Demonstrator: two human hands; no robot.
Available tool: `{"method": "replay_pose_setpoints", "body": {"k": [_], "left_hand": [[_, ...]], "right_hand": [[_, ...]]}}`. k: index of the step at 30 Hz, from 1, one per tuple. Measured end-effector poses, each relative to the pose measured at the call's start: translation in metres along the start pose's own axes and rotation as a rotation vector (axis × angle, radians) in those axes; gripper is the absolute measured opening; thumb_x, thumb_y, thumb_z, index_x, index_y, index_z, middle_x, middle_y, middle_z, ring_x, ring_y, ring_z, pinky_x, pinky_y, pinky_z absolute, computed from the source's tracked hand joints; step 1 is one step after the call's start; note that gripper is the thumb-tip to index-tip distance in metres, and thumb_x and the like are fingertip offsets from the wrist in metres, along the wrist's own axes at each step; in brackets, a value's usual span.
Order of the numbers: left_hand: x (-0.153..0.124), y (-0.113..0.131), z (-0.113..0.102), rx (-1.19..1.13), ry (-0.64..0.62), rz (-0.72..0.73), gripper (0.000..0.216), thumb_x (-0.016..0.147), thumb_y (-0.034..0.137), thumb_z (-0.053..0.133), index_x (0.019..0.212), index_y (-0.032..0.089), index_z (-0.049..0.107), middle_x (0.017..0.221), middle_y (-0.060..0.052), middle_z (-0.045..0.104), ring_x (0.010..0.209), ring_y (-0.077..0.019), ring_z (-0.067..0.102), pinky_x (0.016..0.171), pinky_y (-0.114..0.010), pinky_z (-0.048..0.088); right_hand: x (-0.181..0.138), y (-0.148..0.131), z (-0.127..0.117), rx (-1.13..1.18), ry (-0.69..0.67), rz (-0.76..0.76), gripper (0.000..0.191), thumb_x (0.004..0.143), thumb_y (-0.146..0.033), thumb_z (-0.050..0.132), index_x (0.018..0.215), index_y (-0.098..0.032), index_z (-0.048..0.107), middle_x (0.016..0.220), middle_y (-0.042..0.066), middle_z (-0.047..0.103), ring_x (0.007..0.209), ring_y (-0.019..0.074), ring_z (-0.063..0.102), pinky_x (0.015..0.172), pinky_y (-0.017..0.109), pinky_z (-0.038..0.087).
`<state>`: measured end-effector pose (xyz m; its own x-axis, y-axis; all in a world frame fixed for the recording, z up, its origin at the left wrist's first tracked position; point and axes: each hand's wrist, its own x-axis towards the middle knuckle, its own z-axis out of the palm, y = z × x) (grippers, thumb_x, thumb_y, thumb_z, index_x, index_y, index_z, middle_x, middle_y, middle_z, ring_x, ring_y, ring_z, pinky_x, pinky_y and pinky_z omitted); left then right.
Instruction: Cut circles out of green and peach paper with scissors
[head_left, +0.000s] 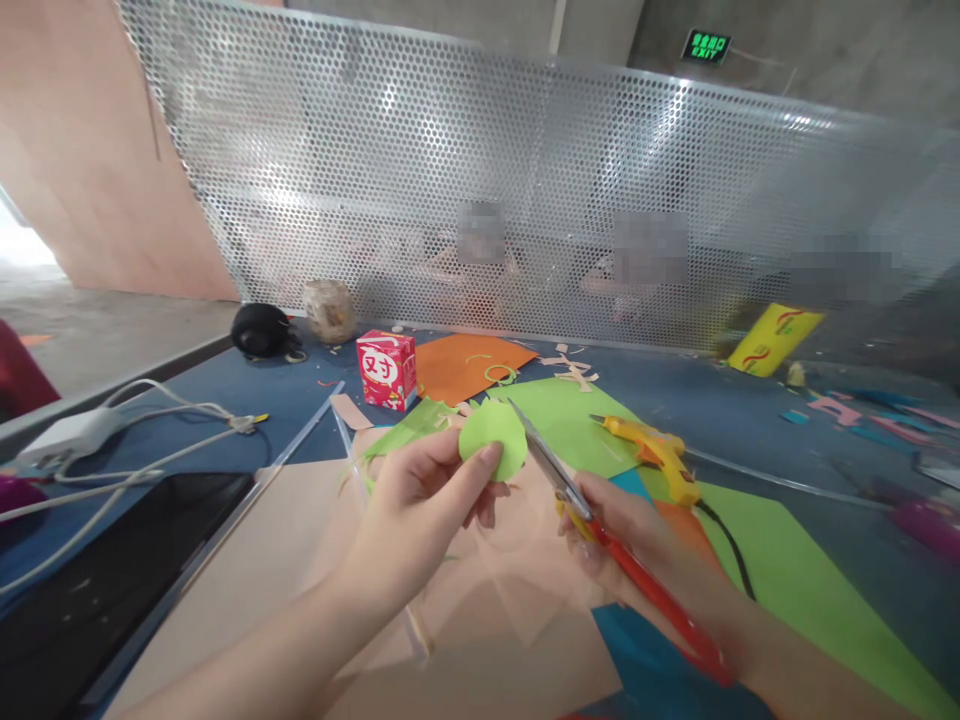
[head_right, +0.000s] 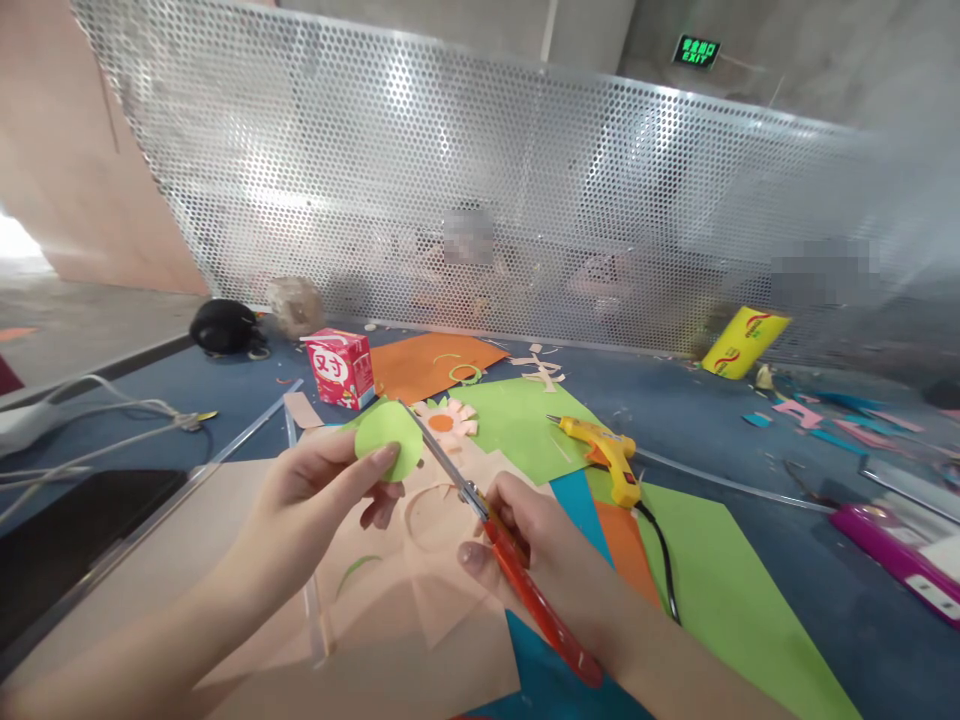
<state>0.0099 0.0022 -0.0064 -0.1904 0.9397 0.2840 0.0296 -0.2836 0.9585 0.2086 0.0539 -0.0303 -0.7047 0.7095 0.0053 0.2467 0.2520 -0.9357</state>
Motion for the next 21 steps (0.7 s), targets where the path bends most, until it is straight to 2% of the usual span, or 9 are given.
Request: {"method": "replay_pose_setpoints", "body": {"k": [4, 12, 21], "left_hand": [[-0.0003, 0.0008, 0.0005, 0.009, -0.005, 0.017, 0.028, 0.083, 0.028, 0.059, 0.058, 0.016, 0.062, 0.047, 0.003, 0.056, 0.042, -0.0056, 0.048, 0.044, -0.016, 0.038], [-0.0008, 0.0, 0.0002, -0.018, -0.023, 0.004, 0.029, 0.084, 0.028, 0.059, 0.058, 0.016, 0.063, 0.05, 0.004, 0.056, 0.043, -0.0049, 0.049, 0.045, -0.016, 0.039], [-0.001, -0.0019, -0.0017, -0.012, -0.013, 0.013, 0.028, 0.084, 0.033, 0.059, 0.062, 0.015, 0.063, 0.052, 0.002, 0.058, 0.044, -0.0068, 0.049, 0.045, -0.019, 0.039]], "right_hand": [[-0.0001, 0.0004, 0.0007, 0.008, -0.003, 0.004, 0.014, 0.089, -0.03, 0.057, 0.088, -0.022, 0.046, 0.077, -0.002, 0.044, 0.065, 0.0129, 0.04, 0.057, 0.024, 0.035], [-0.0001, 0.0009, 0.0, -0.069, -0.015, -0.036, 0.025, 0.089, -0.045, 0.055, 0.088, -0.022, 0.045, 0.072, -0.003, 0.041, 0.061, 0.0125, 0.038, 0.053, 0.023, 0.034], [0.0011, 0.0043, 0.0012, -0.095, 0.024, -0.064, 0.025, 0.088, -0.045, 0.054, 0.084, -0.022, 0.044, 0.073, -0.001, 0.044, 0.064, 0.0142, 0.039, 0.055, 0.025, 0.035]]}}
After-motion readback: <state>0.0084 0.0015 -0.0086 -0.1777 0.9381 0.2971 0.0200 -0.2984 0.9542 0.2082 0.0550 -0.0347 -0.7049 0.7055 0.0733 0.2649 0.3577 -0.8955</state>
